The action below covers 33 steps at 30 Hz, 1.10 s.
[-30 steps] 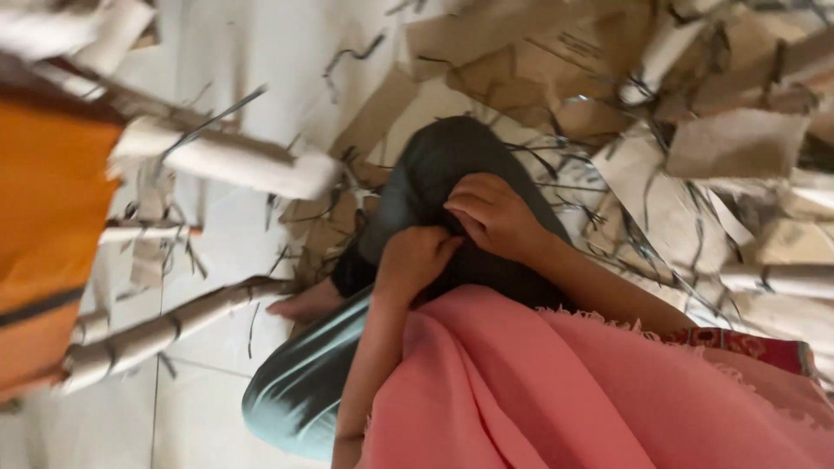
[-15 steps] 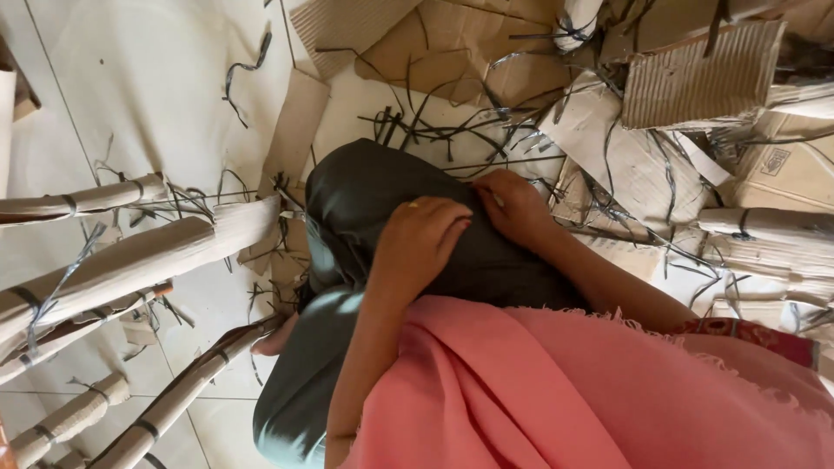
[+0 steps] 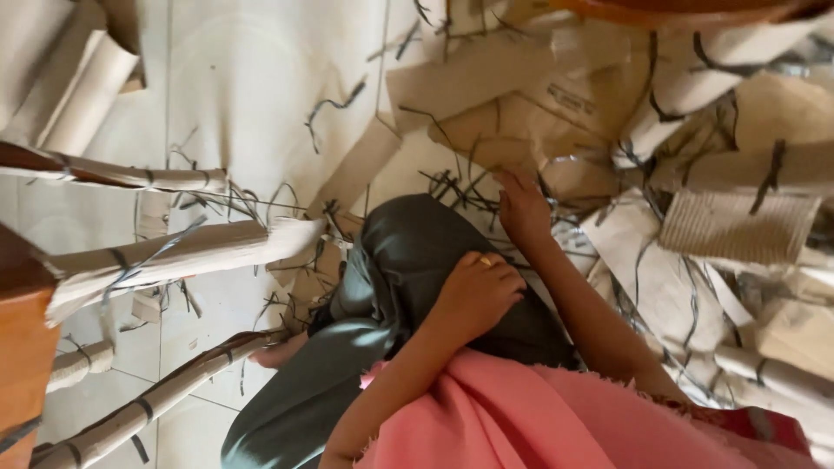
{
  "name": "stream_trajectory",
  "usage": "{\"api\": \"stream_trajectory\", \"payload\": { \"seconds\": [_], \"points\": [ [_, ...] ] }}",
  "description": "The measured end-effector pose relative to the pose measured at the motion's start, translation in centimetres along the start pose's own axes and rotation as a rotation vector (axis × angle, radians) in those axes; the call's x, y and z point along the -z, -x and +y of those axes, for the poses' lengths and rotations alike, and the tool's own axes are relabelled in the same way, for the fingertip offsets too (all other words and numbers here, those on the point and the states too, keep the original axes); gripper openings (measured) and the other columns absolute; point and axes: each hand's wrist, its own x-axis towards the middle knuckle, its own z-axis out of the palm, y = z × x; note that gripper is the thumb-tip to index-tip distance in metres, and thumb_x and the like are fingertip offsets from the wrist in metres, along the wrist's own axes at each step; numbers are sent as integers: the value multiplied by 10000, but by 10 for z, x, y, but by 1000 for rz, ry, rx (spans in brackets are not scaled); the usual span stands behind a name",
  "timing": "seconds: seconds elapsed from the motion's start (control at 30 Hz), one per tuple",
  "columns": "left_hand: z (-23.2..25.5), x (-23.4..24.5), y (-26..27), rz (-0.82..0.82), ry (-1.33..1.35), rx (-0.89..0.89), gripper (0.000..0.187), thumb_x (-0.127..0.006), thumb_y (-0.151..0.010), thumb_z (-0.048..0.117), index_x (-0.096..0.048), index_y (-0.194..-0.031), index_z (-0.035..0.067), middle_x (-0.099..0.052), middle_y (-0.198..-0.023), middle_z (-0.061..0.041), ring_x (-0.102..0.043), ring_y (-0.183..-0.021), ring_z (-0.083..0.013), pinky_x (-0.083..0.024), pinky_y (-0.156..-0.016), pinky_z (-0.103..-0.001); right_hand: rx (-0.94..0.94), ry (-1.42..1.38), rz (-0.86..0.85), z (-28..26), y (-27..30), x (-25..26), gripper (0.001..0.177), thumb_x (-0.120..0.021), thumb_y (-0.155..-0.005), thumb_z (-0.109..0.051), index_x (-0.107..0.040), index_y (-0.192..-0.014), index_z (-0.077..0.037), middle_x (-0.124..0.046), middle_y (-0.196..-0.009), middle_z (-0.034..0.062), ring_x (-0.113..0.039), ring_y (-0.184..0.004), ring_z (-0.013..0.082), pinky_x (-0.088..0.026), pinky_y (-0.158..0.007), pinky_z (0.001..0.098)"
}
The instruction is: Wrapping wooden furniture legs with protective cardboard and securing them with plastic ties.
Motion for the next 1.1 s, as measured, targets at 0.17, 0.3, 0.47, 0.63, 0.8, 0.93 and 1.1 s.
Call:
{"api": "stream_trajectory", "payload": {
  "seconds": [0.17,0.3,0.47,0.63,0.8,0.93,1.1],
  "points": [
    [-1,37,2,9,164,37,100,-653,-968,226,-714,-960,148,-736,-967,-27,-663,-1065,-239,-459,-943,-400,-128,142,-273,20,-6,-57,84,-703,-969,-110,-711,-1014,-40,-662,-932,109,-714,-806,271,-610,-693,382],
    [-18,58,6,136,576,113,164,-593,-1028,89,-718,-1129,123,-755,-1115,-72,-689,-1135,-301,-527,-985,-424,-377,-313,-229,-18,-33,-18,217,-720,-1007,-189,-771,-915,1,-728,-761,182,-684,-695,226,-540,-598,358],
    [-23,79,18,428,687,375,319,-687,-980,125,-652,-1291,64,-706,-1188,-153,-724,-1083,-318,-602,-901,-396,-411,-546,-78,-81,-77,46,187,-743,-1022,-271,-794,-889,-151,-698,-683,21,-612,-617,104,-499,-544,295],
    [-40,90,53,735,763,516,444,-650,-1004,130,-535,-1402,-30,-618,-1299,-249,-690,-1151,-372,-592,-913,-392,-133,-709,-134,-178,-72,95,77,-746,-1013,-145,-821,-998,-132,-772,-830,65,-669,-796,98,-563,-732,310],
    [-44,105,96,994,868,672,150,-688,-1012,181,-765,-1022,54,-747,-839,-125,-743,-905,-184,-605,-722,-349,229,-482,-270,-239,-38,99,187,-747,-950,-210,-793,-1087,-91,-781,-944,152,-733,-952,362,-598,-804,464],
    [-54,96,136,1177,1177,554,202,-751,-951,87,-745,-1144,28,-744,-913,-94,-701,-890,-127,-594,-804,-284,350,-471,-305,-261,-31,84,225,-755,-944,-223,-784,-1110,-74,-753,-718,118,-747,-733,285,-607,-661,396],
    [-89,83,186,1135,1158,685,306,-791,-941,145,-708,-1223,61,-762,-1099,-165,-736,-972,-193,-595,-854,-327,413,-351,-371,-248,-47,31,119,-667,-982,-141,-778,-1023,-147,-659,-536,18,-676,-551,230,-547,-586,341]
  ]
}}
